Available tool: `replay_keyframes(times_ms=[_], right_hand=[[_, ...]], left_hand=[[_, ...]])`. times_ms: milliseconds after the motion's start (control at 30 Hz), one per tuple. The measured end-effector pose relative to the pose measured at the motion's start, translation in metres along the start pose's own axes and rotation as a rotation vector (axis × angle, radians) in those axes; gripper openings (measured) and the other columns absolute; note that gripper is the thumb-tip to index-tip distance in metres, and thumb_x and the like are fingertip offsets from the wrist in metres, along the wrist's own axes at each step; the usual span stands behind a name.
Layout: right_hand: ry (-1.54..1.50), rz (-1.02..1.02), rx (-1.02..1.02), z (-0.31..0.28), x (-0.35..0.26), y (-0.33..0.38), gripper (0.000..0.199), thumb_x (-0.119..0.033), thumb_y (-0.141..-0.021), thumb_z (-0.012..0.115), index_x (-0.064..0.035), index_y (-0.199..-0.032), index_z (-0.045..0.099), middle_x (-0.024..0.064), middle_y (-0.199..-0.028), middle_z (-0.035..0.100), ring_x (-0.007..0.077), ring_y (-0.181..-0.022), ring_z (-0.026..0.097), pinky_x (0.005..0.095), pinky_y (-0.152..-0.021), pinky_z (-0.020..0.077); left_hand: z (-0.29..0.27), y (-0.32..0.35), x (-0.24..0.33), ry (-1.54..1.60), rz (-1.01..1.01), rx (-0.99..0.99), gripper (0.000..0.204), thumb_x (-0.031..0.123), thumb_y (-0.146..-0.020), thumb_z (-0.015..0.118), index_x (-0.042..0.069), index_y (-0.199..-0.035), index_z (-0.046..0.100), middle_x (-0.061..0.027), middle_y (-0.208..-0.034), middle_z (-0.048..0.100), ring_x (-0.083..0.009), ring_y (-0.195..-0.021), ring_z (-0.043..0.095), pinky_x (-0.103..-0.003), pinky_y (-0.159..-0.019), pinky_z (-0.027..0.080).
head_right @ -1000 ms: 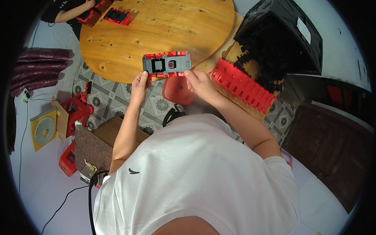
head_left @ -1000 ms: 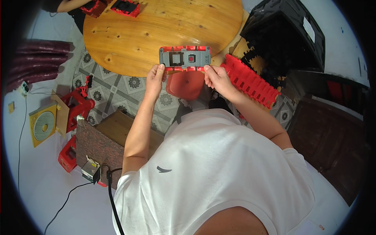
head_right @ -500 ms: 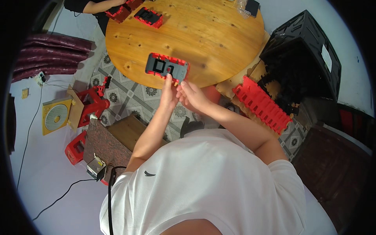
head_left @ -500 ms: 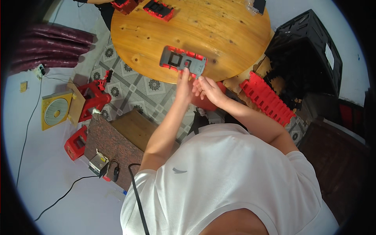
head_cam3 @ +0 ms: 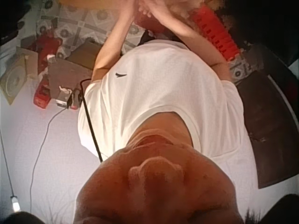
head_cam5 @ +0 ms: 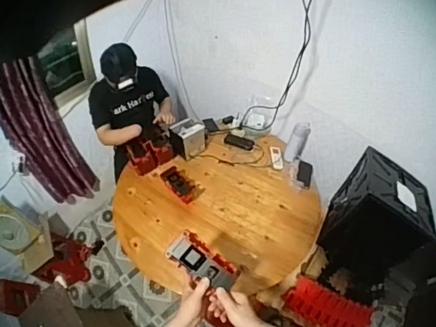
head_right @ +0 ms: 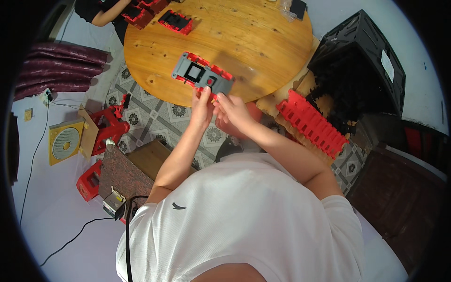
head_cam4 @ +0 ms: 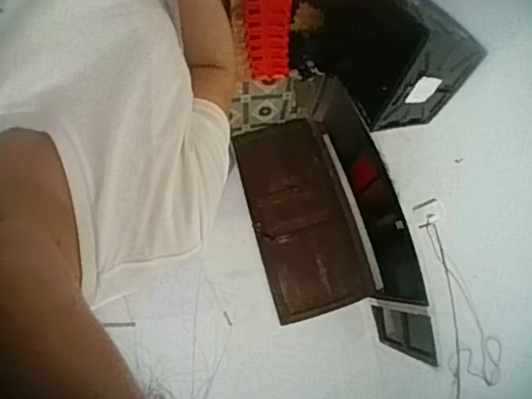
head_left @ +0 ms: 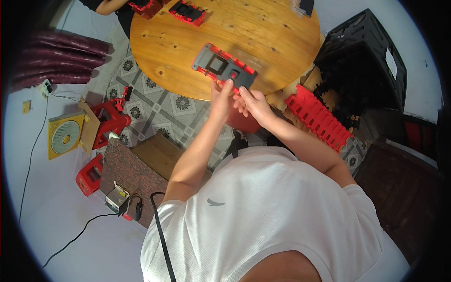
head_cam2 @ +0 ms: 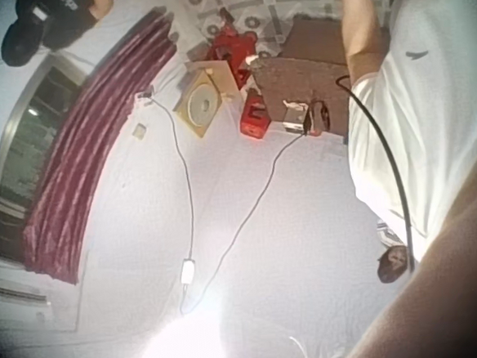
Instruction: The person separates red plastic casings from a stack and fits black plastic components into them by hand. The person places the assembled casings onto a round table and moves them to another table.
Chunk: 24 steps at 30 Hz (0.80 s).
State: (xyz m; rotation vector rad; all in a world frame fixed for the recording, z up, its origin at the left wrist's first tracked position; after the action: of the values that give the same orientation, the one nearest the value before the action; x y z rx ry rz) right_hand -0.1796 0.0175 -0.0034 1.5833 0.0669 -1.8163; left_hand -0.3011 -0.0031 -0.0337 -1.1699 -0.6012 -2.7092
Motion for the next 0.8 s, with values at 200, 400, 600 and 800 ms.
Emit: replay_keyframes(times_ms=[200, 400, 600, 800], right_hand=[[0.028, 0.009, 0.084, 0.008, 0.008, 0.013, 0.027, -0.025, -0.091, 0.051, -0.0011, -0.079, 0.057, 0.0001, -0.058, 0.05, 0.0056, -0.044, 0.042, 0.0193, -0.038, 0.033], [0.138, 0.168, -0.042, 0.01, 0.033, 0.005, 0.032, -0.033, -0.092, 0.047, -0.0016, -0.092, 0.053, 0.0079, -0.069, 0.059, 0.0111, -0.052, 0.054, 0.0207, -0.04, 0.0401], [0.206, 0.309, 0.23, -0.097, 0.063, 0.055, 0.034, -0.035, -0.087, 0.053, -0.0029, -0.098, 0.053, 0.0062, -0.075, 0.06, 0.011, -0.057, 0.056, 0.0225, -0.045, 0.043], [0.16, 0.479, 0.581, -0.18, 0.108, 0.159, 0.028, -0.033, -0.088, 0.052, -0.0045, -0.091, 0.053, 0.0079, -0.074, 0.061, 0.0131, -0.053, 0.056, 0.0249, -0.042, 0.0436]], left_hand=[[-0.008, 0.015, -0.015, 0.122, -0.065, -0.076, 0.041, 0.032, -0.089, 0.054, 0.007, -0.115, 0.035, -0.0075, -0.097, 0.05, -0.0161, -0.077, 0.052, -0.03, -0.06, 0.043], [-0.048, -0.01, -0.044, -0.042, 0.081, 0.17, 0.036, 0.023, -0.086, 0.059, 0.002, -0.113, 0.046, -0.0081, -0.107, 0.056, -0.0176, -0.094, 0.056, -0.032, -0.08, 0.047], [-0.129, -0.186, 0.064, -0.217, -0.098, 0.154, 0.029, 0.023, -0.083, 0.063, 0.006, -0.105, 0.057, -0.0058, -0.097, 0.063, -0.0153, -0.087, 0.062, -0.028, -0.075, 0.05], [-0.162, -0.309, 0.092, -0.429, -0.191, 0.338, 0.047, 0.04, -0.07, 0.073, 0.014, -0.107, 0.057, -0.0017, -0.098, 0.063, -0.0168, -0.087, 0.06, -0.041, -0.074, 0.048]])
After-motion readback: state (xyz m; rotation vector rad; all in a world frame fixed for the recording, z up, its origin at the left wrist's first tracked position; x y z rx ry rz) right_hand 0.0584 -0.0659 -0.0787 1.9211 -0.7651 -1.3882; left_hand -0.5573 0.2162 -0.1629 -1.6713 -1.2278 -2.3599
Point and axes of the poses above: each hand's wrist, its own y-axis away from the middle knuckle, its own z-axis out of the palm, x = y × z, the point moved 1 cm from there along -y, towards the middle knuckle
